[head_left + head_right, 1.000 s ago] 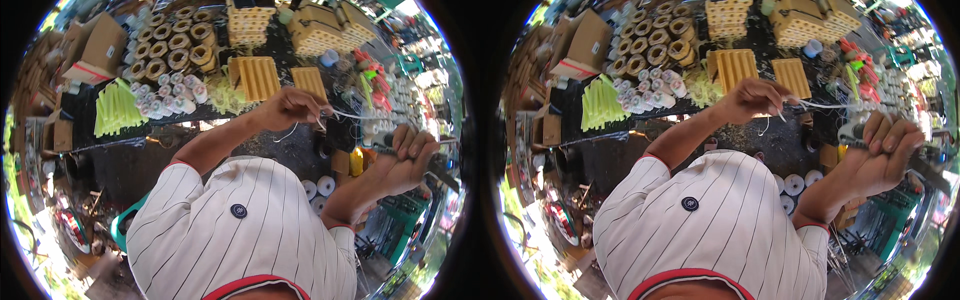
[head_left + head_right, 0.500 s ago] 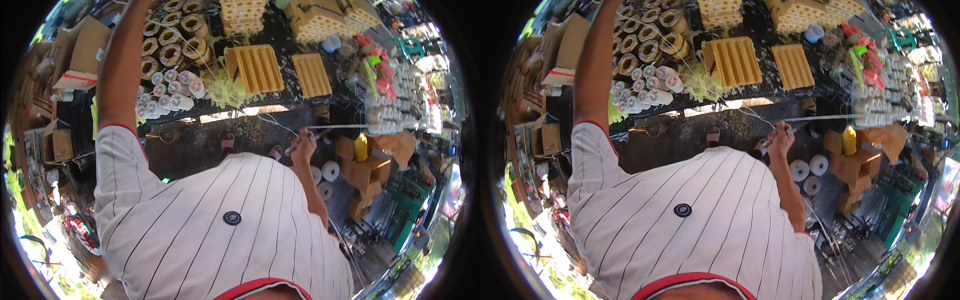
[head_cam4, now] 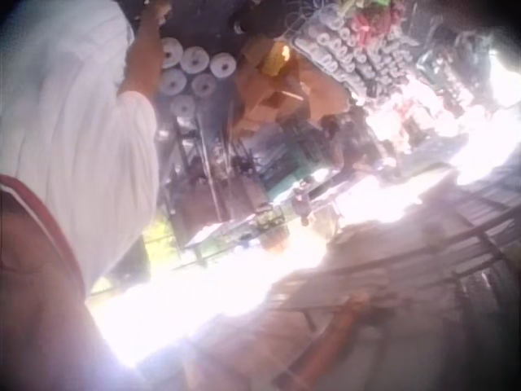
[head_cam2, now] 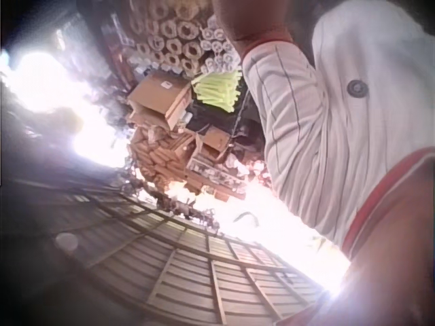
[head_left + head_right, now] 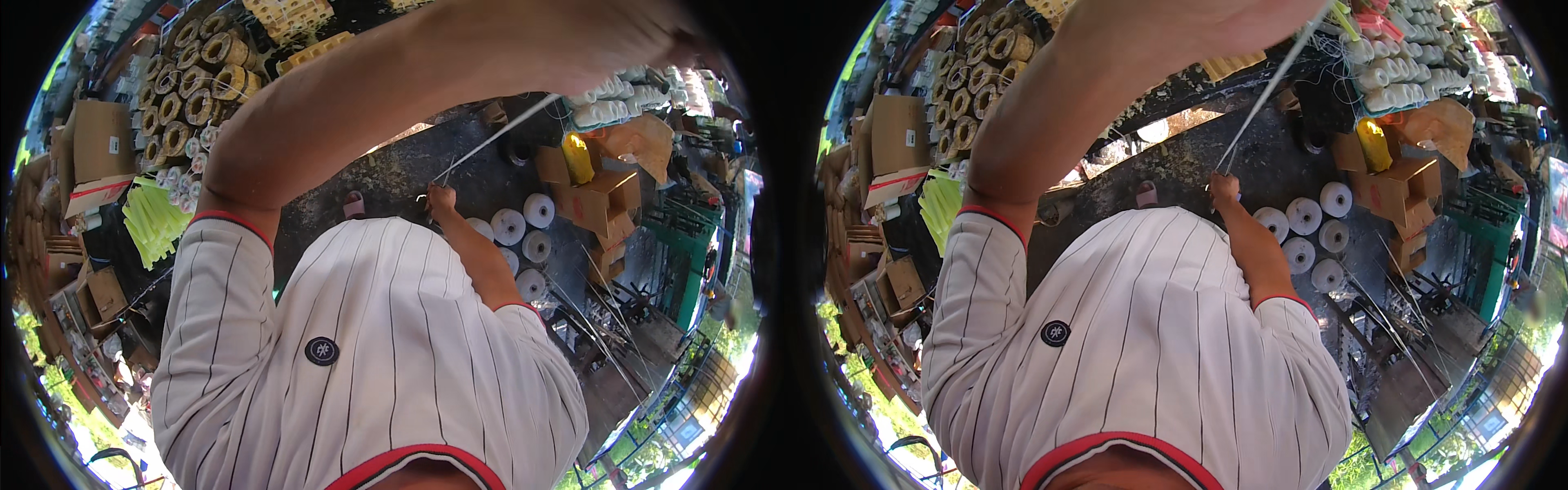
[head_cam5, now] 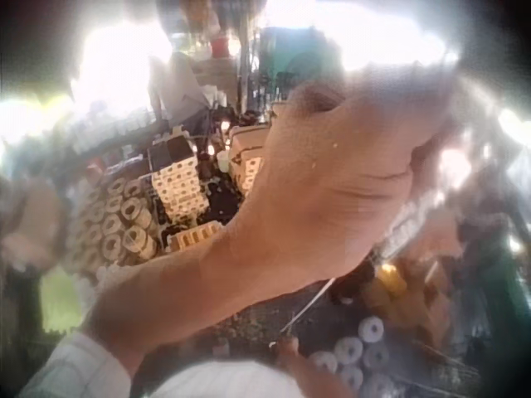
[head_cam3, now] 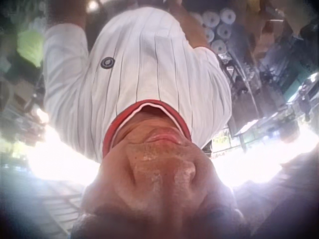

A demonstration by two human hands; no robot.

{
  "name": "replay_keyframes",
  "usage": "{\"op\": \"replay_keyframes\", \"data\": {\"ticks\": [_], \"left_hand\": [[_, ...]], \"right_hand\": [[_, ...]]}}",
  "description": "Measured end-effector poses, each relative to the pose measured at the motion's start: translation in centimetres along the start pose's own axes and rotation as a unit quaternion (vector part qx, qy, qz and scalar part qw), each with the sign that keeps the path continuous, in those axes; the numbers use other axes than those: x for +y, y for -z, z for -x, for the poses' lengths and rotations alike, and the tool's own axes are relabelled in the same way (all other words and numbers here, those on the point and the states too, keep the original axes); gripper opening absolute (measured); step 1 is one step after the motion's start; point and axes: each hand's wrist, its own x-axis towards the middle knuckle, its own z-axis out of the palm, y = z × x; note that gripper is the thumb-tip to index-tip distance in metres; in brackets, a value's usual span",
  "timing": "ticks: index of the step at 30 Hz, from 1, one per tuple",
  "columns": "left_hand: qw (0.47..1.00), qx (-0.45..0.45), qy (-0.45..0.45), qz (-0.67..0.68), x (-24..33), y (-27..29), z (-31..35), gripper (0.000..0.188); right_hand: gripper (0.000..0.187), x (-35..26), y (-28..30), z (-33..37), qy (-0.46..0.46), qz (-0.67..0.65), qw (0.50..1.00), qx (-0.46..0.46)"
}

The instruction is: The person cuts a yellow corrugated block into smaller pieces using a knife, then inserts green plastic strips into the grooves. The person ties the assembled pieces together with white string and places them on the work surface.

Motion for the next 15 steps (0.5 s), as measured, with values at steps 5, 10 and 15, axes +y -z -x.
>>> {"op": "replay_keyframes", "data": {"ticks": [5,10,15], "left_hand": [[0.912,0.193,-0.251,0.26,-13.4,-4.9,6.3,0.015],[0.952,0.195,-0.127,0.196,-13.9,-6.9,11.4,0.012],[0.945,0.248,-0.047,0.21,-18.0,-8.0,15.0,0.014]], "right_hand": [[0.031,-0.8,6.2,1.5,0.159,0.137,0.977,-0.032],[0.02,1.9,17.8,0.6,0.069,0.167,0.981,0.068],[0.021,-6.6,22.4,7.7,0.1,0.054,0.993,-0.04]]}}
